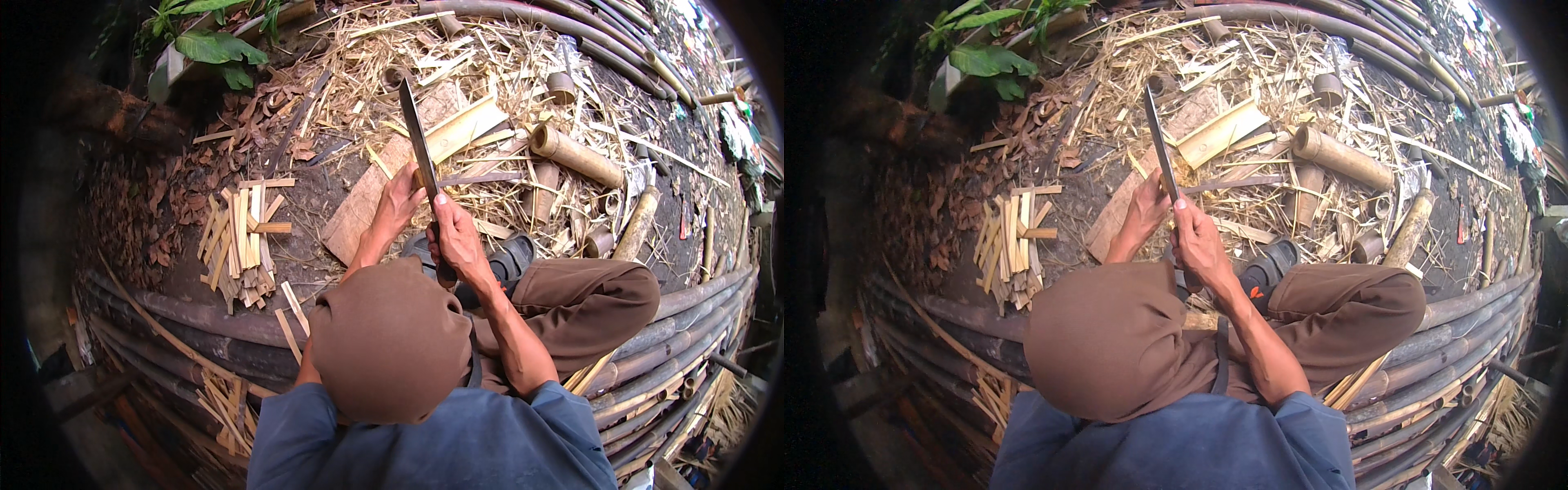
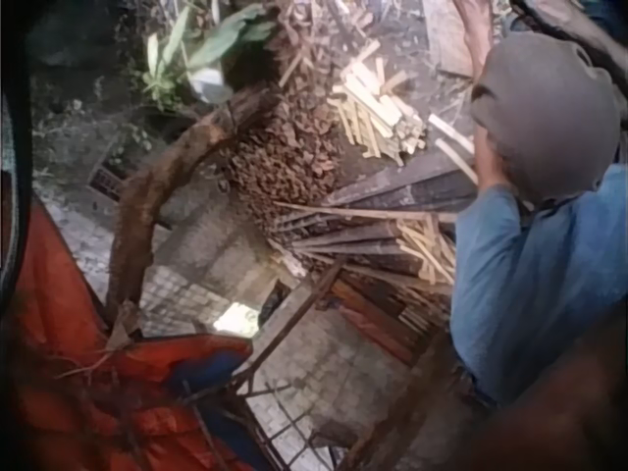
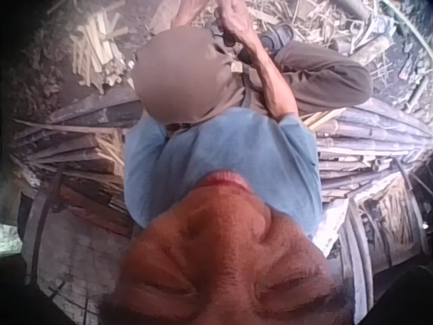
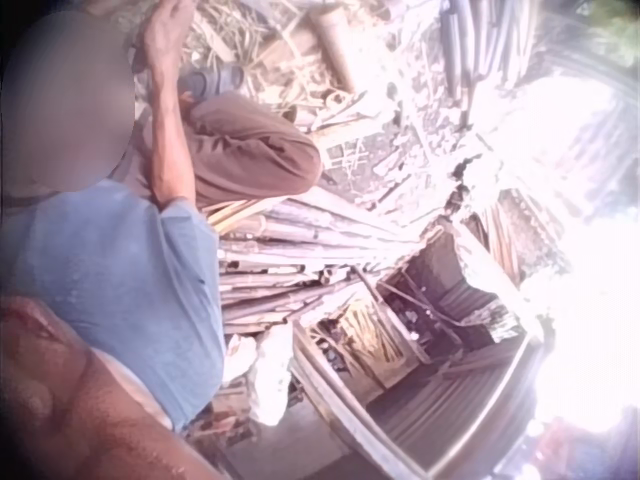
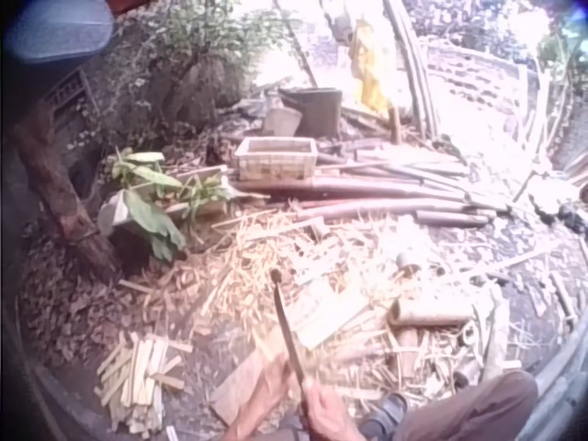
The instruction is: The person sits on the ground and uses a machete to split bamboo pieces into thin strips. They repeatedly position the bamboo on a wooden block, strike it with the machete, and separate the resulting strips.
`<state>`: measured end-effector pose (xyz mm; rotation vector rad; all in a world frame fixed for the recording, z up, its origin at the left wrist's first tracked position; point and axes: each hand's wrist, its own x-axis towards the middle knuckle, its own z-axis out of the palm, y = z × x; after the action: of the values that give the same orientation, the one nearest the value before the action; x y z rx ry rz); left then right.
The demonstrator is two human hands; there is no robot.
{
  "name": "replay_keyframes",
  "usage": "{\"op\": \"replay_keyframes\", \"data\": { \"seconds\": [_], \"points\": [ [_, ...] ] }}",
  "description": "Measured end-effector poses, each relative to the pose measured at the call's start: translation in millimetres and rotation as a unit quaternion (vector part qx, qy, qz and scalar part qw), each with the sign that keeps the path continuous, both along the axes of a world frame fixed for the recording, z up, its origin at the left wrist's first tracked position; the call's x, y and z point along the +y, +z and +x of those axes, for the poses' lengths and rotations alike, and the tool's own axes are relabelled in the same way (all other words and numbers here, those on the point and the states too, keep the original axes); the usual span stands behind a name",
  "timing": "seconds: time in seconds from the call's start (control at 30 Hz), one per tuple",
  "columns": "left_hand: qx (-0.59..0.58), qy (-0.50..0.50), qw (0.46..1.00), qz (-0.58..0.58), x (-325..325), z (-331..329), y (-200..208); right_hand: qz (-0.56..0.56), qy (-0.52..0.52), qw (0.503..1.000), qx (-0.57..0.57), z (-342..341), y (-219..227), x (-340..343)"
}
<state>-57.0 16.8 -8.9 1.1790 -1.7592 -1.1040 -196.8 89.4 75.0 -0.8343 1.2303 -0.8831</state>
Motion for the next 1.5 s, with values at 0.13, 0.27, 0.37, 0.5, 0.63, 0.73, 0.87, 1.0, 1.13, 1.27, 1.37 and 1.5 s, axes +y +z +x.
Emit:
{"op": "replay_keyframes", "data": {
  "seconds": [0.13, 0.27, 0.37, 0.5, 0.63, 0.73, 0.87, 1.0, 1.13, 1.27, 1.37, 1.5],
  "points": [
    [0.031, -0.001, 0.999, 0.006, 1.2, -1.8, 5.1, -0.085, 0.02, 0.995, 0.056, 1.2, -6.0, -2.5],
    [0.021, -0.015, 0.999, -0.035, -0.9, 3.8, 7.2, -0.12, -0.003, 0.979, 0.167, 5.0, 2.0, 1.1],
    [0.022, -0.01, 0.997, -0.071, -1.3, 4.1, 6.3, -0.087, 0.013, 0.979, 0.181, 6.5, 2.1, 2.2],
    [0.011, 0.023, 0.999, -0.042, -0.7, -1.8, 24.1, -0.119, 0.008, 0.973, 0.196, 4.6, 9.6, -3.7],
    [0.011, 0.013, 0.995, -0.095, -3.7, 3.1, 8.6, -0.143, -0.004, 0.974, 0.177, 8.9, -4.5, -4.1],
    [0.006, 0.001, 0.997, -0.072, -0.1, -0.4, 32.5, -0.112, 0.01, 0.972, 0.207, 2.8, 1.2, -0.1],
    [-0.043, 0.021, 0.989, -0.137, -4.8, 12.8, -9.8, -0.141, 0.01, 0.968, 0.208, 14.7, -7.6, -3.4],
    [-0.024, 0.01, 0.999, -0.024, -4.5, 0.7, 45.0, -0.148, -0.021, 0.981, 0.125, 5.2, 8.8, -4.8],
    [-0.108, 0.05, 0.992, -0.045, 14.8, 24.9, -38.3, -0.209, -0.012, 0.954, 0.213, 14.9, -6.7, -14.2],
    [-0.094, 0.117, 0.988, 0.04, 37.2, 33.9, -14.8, -0.178, 0.002, 0.963, 0.204, 2.8, 9.9, -13.0],
    [-0.109, 0.19, 0.974, 0.057, 70.6, 68.2, -1.0, -0.231, -0.016, 0.961, 0.148, 4.9, 60.4, -10.7],
    [-0.126, 0.195, 0.97, 0.074, 75.3, 83.3, 1.0, -0.15, 0.046, 0.951, 0.266, 4.6, -18.7, -23.2]
  ]
}}
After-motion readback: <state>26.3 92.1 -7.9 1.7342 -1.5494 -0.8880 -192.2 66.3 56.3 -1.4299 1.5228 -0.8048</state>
